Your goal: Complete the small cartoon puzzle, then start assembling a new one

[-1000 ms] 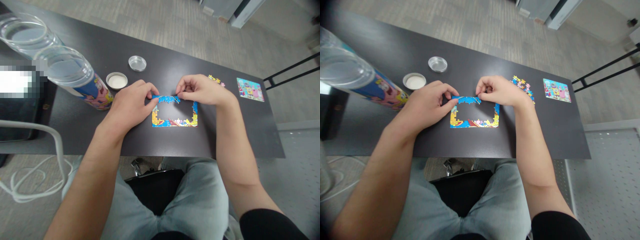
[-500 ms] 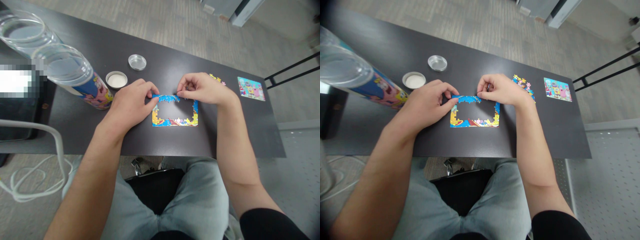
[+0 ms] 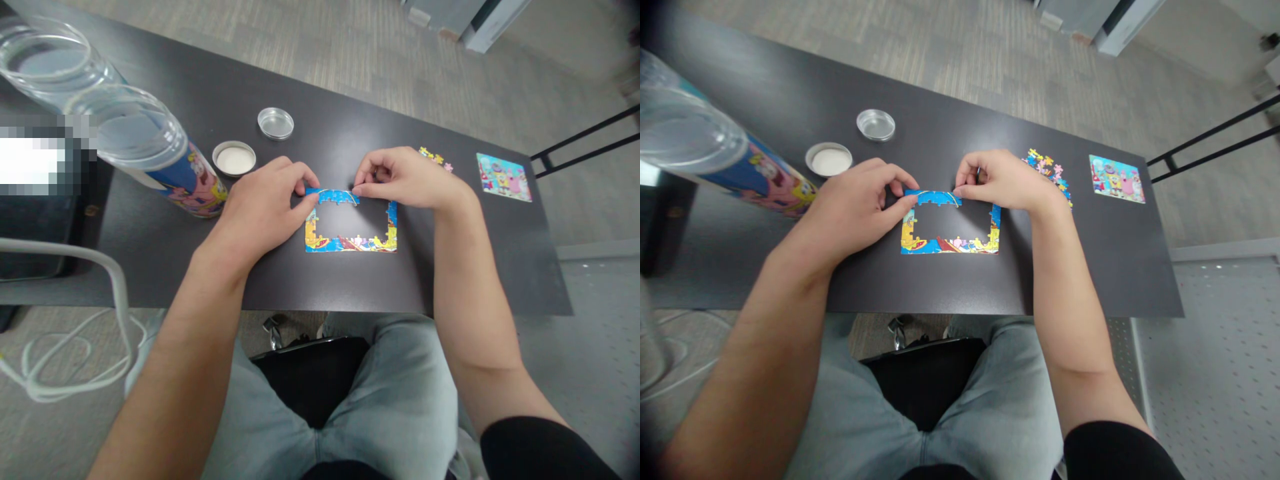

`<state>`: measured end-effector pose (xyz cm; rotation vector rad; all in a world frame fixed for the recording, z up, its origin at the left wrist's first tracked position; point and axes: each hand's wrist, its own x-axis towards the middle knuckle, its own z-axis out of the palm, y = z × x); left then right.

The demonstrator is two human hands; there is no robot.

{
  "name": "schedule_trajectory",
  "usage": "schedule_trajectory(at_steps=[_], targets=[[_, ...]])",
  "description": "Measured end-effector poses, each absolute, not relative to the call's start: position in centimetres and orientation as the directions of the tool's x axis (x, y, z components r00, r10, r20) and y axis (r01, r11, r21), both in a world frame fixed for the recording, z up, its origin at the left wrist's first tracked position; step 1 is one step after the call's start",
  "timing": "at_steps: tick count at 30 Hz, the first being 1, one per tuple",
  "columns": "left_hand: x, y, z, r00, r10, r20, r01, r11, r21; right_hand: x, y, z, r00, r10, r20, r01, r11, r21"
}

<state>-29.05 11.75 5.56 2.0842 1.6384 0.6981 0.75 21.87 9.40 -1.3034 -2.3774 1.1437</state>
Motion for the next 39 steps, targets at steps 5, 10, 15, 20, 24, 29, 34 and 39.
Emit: schedule_trajectory(at_steps=[5, 10, 15, 20, 24, 29, 34, 39], targets=[[-29.1, 11.7, 5.5, 0.198, 0.969, 0.144, 0.766, -0.245, 0.594, 2.0, 22.4, 9.6, -0.515, 0.853, -0.086, 0.636, 0.313, -0.706], [-29.2, 11.8, 5.5, 0.196, 0.97, 0.147, 0.767, -0.245, 0.593, 3.4, 23.0, 9.9, -0.561, 0.8, -0.213, 0.643, 0.258, -0.721], [-29.0, 11.7, 5.5, 0.186, 0.972, 0.145, 0.782, -0.236, 0.576, 3.8, 23.0, 9.9, -0.567, 0.795, -0.213, 0.664, 0.289, -0.69], [-29.0, 11.7, 5.6, 0.19, 0.97, 0.148, 0.772, -0.241, 0.588, 3.3, 22.8, 10.1, -0.572, 0.789, -0.226, 0.672, 0.292, -0.681], [-29.1, 11.8, 5.7, 0.197, 0.971, 0.138, 0.765, -0.24, 0.597, 3.0, 22.6, 10.2, -0.581, 0.779, -0.238, 0.642, 0.257, -0.722], [-29.2, 11.8, 5.8, 0.199, 0.971, 0.129, 0.765, -0.236, 0.599, 3.3, 22.6, 10.1, -0.574, 0.78, -0.248, 0.558, 0.151, -0.816], [-29.2, 11.8, 5.7, 0.197, 0.97, 0.14, 0.762, -0.242, 0.6, 3.6, 22.8, 9.8, -0.562, 0.785, -0.261, 0.543, 0.112, -0.832], [-29.2, 11.8, 5.5, 0.194, 0.969, 0.15, 0.765, -0.245, 0.595, 3.3, 22.8, 9.9, -0.564, 0.782, -0.266, 0.552, 0.116, -0.826]])
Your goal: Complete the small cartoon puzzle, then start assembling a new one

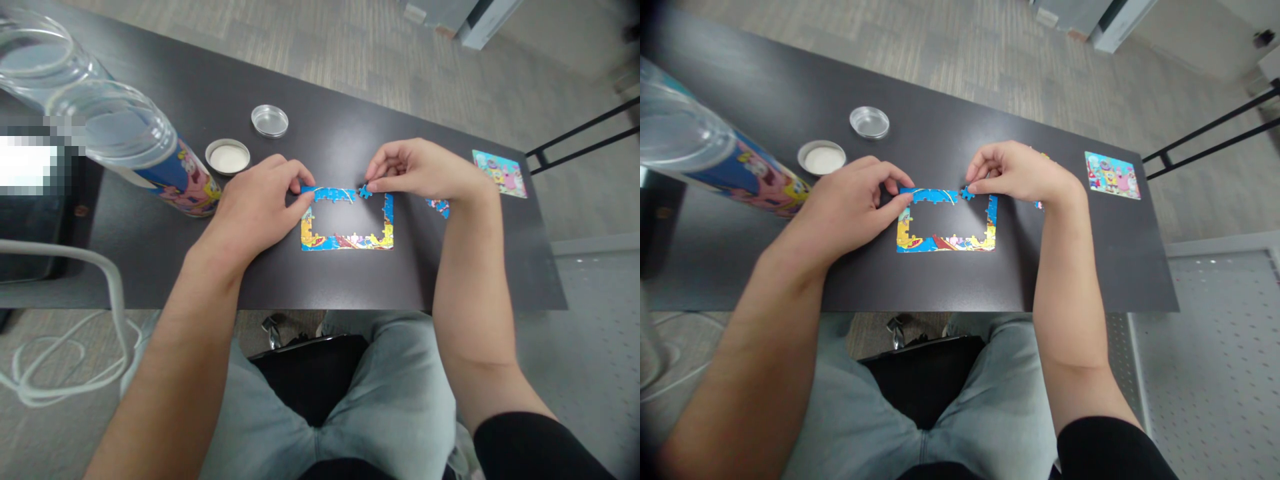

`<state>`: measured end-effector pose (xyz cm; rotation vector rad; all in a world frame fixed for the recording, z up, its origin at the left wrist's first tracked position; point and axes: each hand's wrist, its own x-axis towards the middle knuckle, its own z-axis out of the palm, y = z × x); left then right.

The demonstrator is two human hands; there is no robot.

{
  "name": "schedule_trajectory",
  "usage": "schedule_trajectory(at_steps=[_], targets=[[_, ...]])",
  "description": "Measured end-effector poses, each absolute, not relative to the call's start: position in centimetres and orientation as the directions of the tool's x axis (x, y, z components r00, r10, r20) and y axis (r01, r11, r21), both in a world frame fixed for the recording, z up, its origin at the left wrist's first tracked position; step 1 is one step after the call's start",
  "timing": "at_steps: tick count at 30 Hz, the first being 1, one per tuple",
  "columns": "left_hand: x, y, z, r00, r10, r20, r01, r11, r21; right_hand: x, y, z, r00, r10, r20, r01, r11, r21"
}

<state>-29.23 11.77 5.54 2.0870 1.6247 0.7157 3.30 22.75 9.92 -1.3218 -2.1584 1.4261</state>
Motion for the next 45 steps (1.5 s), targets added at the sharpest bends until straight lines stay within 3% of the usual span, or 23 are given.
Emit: schedule_trajectory(at_steps=[11, 17, 21, 24, 35, 41, 45], targets=[[-29.3, 11.9, 5.6, 0.206, 0.967, 0.15, 0.76, -0.255, 0.597, 2.6, 22.2, 10.1, -0.592, 0.762, -0.264, 0.564, 0.157, -0.811], [-29.4, 12.1, 5.4, 0.207, 0.967, 0.148, 0.76, -0.254, 0.598, 3.5, 21.1, 8.8, -0.474, 0.879, 0.043, 0.585, 0.351, -0.731], [-29.4, 12.2, 5.3, 0.201, 0.969, 0.146, 0.773, -0.248, 0.584, 4.4, 21.3, 7.0, -0.6, 0.781, 0.175, 0.542, 0.558, -0.629], [-29.3, 12.2, 5.4, 0.19, 0.971, 0.146, 0.784, -0.239, 0.572, 4.9, 21.9, 5.9, -0.676, 0.714, 0.18, 0.509, 0.63, -0.587], [-29.4, 12.3, 5.4, 0.186, 0.974, 0.125, 0.779, -0.224, 0.586, 4.8, 21.6, 5.6, -0.72, 0.682, 0.127, 0.458, 0.604, -0.652], [-29.4, 12.1, 6.0, 0.189, 0.978, 0.088, 0.773, -0.203, 0.601, 5.8, 22.7, 5.9, -0.612, 0.765, 0.199, 0.476, 0.557, -0.68], [-29.3, 11.8, 6.5, 0.209, 0.976, 0.057, 0.782, -0.202, 0.589, 5.5, 22.8, 5.3, -0.634, 0.747, 0.199, 0.465, 0.574, -0.674]])
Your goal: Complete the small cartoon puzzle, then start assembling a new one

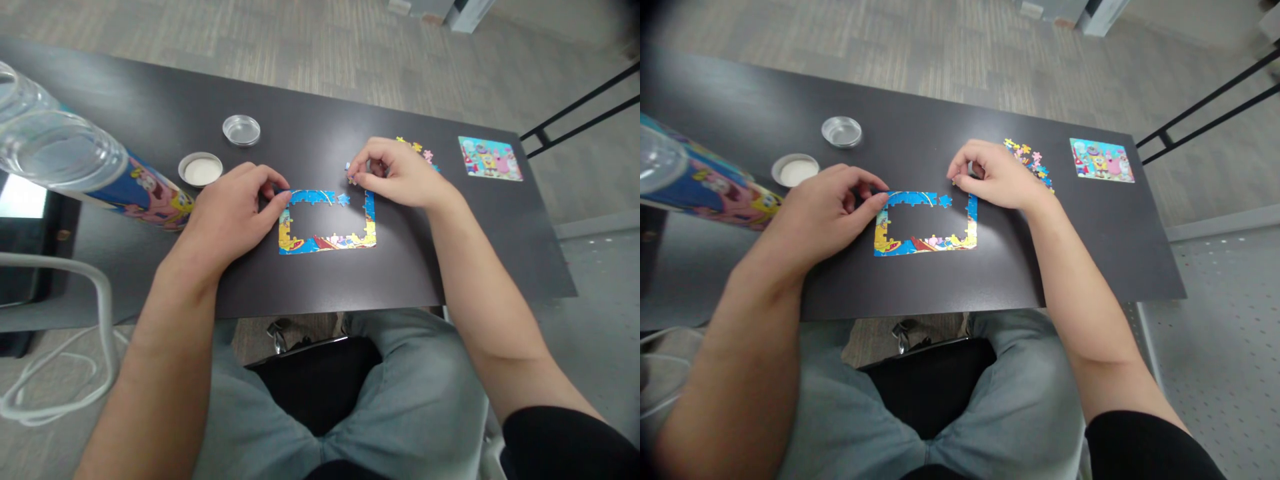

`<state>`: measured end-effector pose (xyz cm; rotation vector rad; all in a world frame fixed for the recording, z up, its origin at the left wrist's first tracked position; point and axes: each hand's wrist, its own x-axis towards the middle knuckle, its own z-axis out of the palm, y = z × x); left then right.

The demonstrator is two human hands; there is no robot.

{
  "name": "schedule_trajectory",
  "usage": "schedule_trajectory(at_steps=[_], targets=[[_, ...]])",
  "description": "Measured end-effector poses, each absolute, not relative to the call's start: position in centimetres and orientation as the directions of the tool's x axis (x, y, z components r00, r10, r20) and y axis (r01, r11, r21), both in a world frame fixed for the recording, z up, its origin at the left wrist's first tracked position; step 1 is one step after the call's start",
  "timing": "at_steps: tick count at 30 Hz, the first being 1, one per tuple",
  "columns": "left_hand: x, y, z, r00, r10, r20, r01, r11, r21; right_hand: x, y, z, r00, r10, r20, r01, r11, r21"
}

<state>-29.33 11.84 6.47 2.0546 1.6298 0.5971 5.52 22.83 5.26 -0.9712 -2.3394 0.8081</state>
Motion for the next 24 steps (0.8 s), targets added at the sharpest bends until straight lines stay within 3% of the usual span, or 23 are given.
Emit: schedule_trajectory(at_steps=[11, 17, 24], targets=[[-29.7, 12.2, 5.6, 0.17, 0.98, 0.101, 0.748, -0.195, 0.634, 4.8, 22.2, 5.6, -0.758, 0.641, 0.122, 0.42, 0.623, -0.66], [-29.7, 12.2, 5.7, 0.173, 0.98, 0.094, 0.763, -0.194, 0.617, 5.4, 22.3, 5.7, -0.718, 0.676, 0.169, 0.439, 0.628, -0.642], [-29.6, 12.0, 6.0, 0.17, 0.982, 0.086, 0.784, -0.188, 0.592, 4.8, 21.8, 5.9, -0.726, 0.681, 0.099, 0.468, 0.594, -0.655]])
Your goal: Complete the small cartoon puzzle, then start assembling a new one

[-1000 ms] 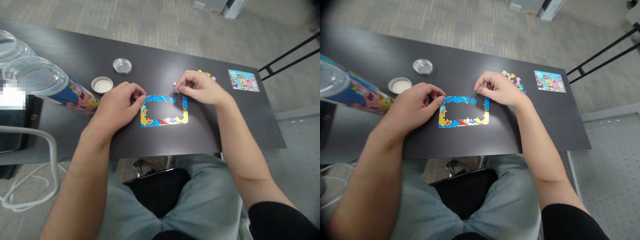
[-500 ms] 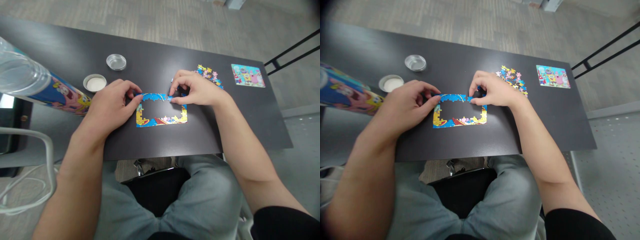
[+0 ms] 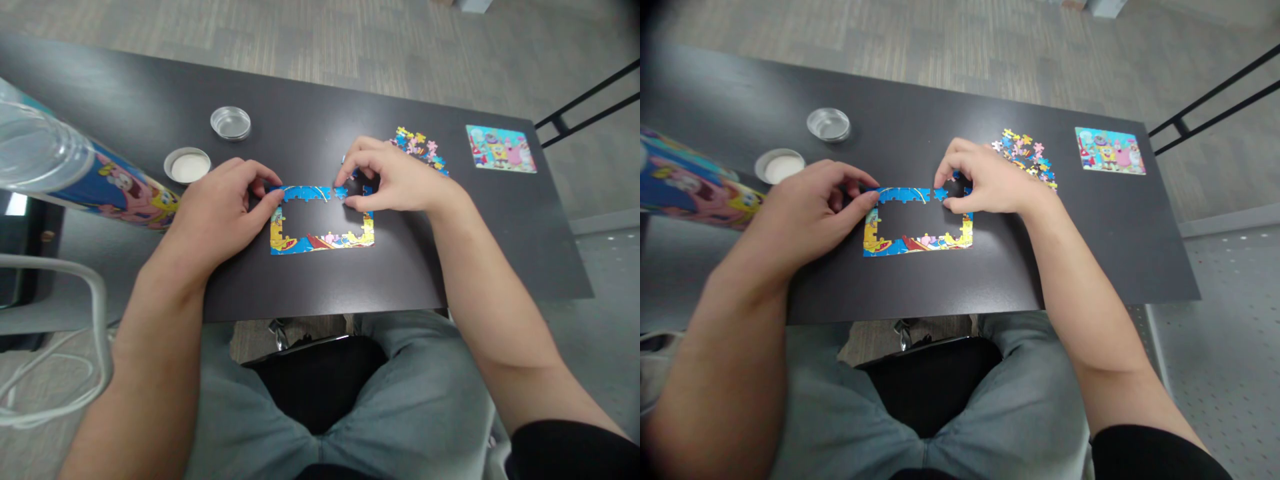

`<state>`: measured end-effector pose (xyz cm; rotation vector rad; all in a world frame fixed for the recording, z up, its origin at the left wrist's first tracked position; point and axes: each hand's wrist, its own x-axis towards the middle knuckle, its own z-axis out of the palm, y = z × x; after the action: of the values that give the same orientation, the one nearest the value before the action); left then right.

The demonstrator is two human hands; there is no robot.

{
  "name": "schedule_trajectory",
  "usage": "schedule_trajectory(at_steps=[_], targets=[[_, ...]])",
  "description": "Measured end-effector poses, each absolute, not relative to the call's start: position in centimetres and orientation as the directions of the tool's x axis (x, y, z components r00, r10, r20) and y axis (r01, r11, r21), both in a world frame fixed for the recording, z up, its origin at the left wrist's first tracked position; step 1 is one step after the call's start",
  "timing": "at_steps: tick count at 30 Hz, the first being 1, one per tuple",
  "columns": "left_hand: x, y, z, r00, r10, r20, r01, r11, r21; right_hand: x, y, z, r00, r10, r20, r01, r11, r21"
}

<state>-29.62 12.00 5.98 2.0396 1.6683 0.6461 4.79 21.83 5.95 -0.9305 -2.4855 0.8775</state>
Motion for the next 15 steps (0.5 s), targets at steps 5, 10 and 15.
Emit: schedule_trajectory(at_steps=[5, 10, 15], targets=[[-29.6, 11.9, 6.1, 0.17, 0.982, 0.079, 0.786, -0.184, 0.59, 4.4, 21.6, 6.4, -0.743, 0.667, 0.056, 0.465, 0.573, -0.675], [-29.7, 12.1, 5.9, 0.162, 0.984, 0.078, 0.794, -0.177, 0.582, 5.5, 21.9, 7.4, -0.724, 0.687, 0.065, 0.47, 0.56, -0.682], [-29.8, 12.1, 5.9, 0.164, 0.984, 0.07, 0.794, -0.174, 0.583, 6.0, 22.0, 7.8, -0.718, 0.692, 0.07, 0.456, 0.544, -0.704]])
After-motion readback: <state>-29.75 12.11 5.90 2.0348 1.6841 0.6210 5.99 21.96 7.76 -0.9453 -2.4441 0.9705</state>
